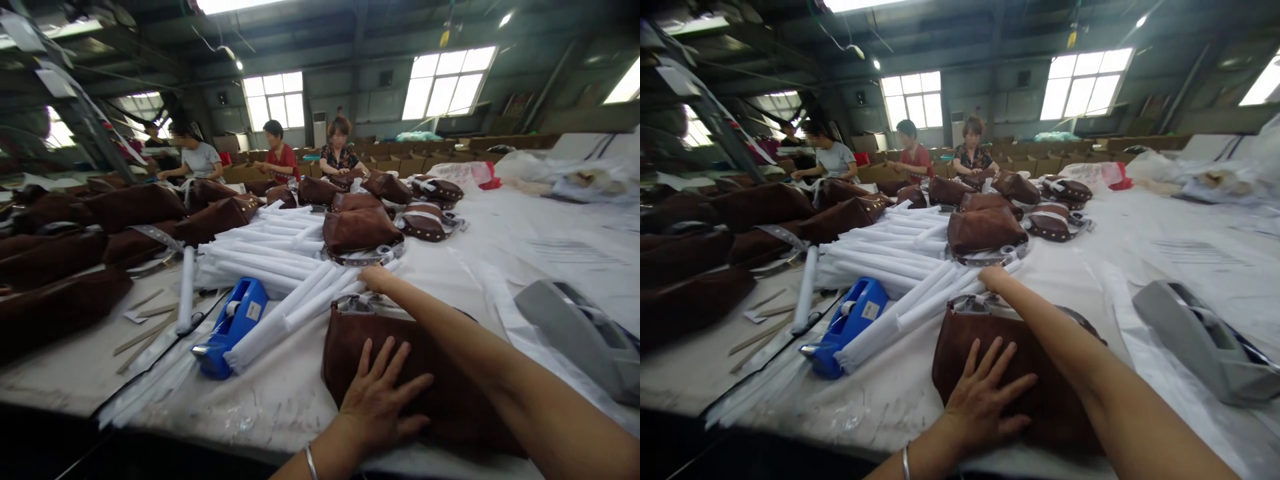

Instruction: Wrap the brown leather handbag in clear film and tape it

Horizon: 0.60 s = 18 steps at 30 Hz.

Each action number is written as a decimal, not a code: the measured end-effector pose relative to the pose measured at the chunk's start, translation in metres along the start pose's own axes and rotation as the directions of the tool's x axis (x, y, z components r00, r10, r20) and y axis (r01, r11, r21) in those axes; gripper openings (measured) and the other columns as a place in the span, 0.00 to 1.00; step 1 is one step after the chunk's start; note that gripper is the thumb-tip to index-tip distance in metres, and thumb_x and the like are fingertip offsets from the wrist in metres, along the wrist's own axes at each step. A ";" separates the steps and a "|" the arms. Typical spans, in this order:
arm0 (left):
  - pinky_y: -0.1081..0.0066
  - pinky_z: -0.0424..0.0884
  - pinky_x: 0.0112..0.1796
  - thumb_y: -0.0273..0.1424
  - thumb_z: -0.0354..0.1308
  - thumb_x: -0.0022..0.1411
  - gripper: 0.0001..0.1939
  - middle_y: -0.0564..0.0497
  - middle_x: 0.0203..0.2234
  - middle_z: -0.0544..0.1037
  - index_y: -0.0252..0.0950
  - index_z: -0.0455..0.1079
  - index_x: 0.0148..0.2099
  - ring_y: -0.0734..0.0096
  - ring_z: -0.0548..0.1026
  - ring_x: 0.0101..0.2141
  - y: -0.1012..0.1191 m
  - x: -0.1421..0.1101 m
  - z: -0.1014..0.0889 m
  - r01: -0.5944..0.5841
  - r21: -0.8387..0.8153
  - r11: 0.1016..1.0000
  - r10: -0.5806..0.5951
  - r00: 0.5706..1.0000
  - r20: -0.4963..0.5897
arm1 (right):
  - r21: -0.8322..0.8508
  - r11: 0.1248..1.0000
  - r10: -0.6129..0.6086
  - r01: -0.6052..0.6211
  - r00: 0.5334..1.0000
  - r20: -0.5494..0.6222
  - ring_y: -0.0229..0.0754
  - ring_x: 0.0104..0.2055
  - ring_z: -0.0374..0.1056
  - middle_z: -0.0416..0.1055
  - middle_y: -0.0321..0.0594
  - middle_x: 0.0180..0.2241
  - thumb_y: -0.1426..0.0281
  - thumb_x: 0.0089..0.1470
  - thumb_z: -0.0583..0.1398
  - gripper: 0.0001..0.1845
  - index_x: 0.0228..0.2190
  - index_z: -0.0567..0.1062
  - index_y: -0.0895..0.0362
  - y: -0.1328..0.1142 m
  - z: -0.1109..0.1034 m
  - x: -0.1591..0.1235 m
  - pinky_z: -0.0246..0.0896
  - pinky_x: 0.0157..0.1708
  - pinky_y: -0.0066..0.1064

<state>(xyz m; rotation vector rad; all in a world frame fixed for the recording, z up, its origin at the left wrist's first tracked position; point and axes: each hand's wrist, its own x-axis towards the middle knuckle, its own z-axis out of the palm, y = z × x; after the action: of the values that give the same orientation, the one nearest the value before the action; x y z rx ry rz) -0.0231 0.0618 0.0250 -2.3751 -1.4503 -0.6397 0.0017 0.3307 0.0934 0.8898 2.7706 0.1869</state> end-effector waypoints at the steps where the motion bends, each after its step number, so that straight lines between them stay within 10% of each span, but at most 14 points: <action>1: 0.46 0.40 0.66 0.54 0.47 0.67 0.36 0.47 0.72 0.45 0.54 0.42 0.72 0.51 0.47 0.69 0.000 0.000 0.000 0.001 -0.001 1.000 -0.001 1.000 0.001 | -0.023 1.000 0.001 -0.001 1.000 -0.002 0.52 0.48 0.75 0.80 0.48 0.41 0.79 0.48 0.65 0.15 0.39 0.81 0.55 0.007 0.001 -0.003 0.57 0.55 0.42; 6: 0.47 0.41 0.66 0.53 0.48 0.67 0.37 0.47 0.72 0.44 0.54 0.41 0.72 0.52 0.47 0.69 -0.001 0.000 0.003 0.003 -0.047 0.999 -0.002 1.000 0.029 | -0.127 0.988 0.079 -0.087 0.995 -0.065 0.50 0.48 0.74 0.79 0.51 0.42 0.76 0.52 0.64 0.25 0.52 0.72 0.59 0.056 -0.014 -0.059 0.44 0.62 0.46; 11: 0.51 0.42 0.67 0.49 0.49 0.69 0.36 0.45 0.72 0.42 0.50 0.41 0.73 0.57 0.44 0.70 0.000 -0.001 0.003 -0.023 -0.092 0.995 0.029 0.998 0.060 | -0.192 0.936 0.253 -0.294 0.944 -0.211 0.51 0.43 0.74 0.79 0.51 0.39 0.73 0.58 0.60 0.11 0.44 0.75 0.61 0.101 -0.027 -0.165 0.54 0.56 0.47; 18: 0.39 0.42 0.65 0.50 0.62 0.58 0.49 0.42 0.72 0.36 0.47 0.41 0.73 0.41 0.38 0.70 -0.005 0.000 -0.010 -0.102 -0.228 0.968 0.150 0.967 0.208 | 0.141 0.952 0.305 -0.272 0.797 -0.521 0.53 0.51 0.70 0.73 0.48 0.51 0.67 0.64 0.54 0.18 0.53 0.72 0.55 0.049 -0.016 -0.326 0.67 0.49 0.42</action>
<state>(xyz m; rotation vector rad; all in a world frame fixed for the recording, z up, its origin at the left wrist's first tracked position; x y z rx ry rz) -0.0295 0.0597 0.0337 -2.7613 -1.3586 -0.5353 0.2822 0.1782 0.1746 1.4790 3.1315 0.4772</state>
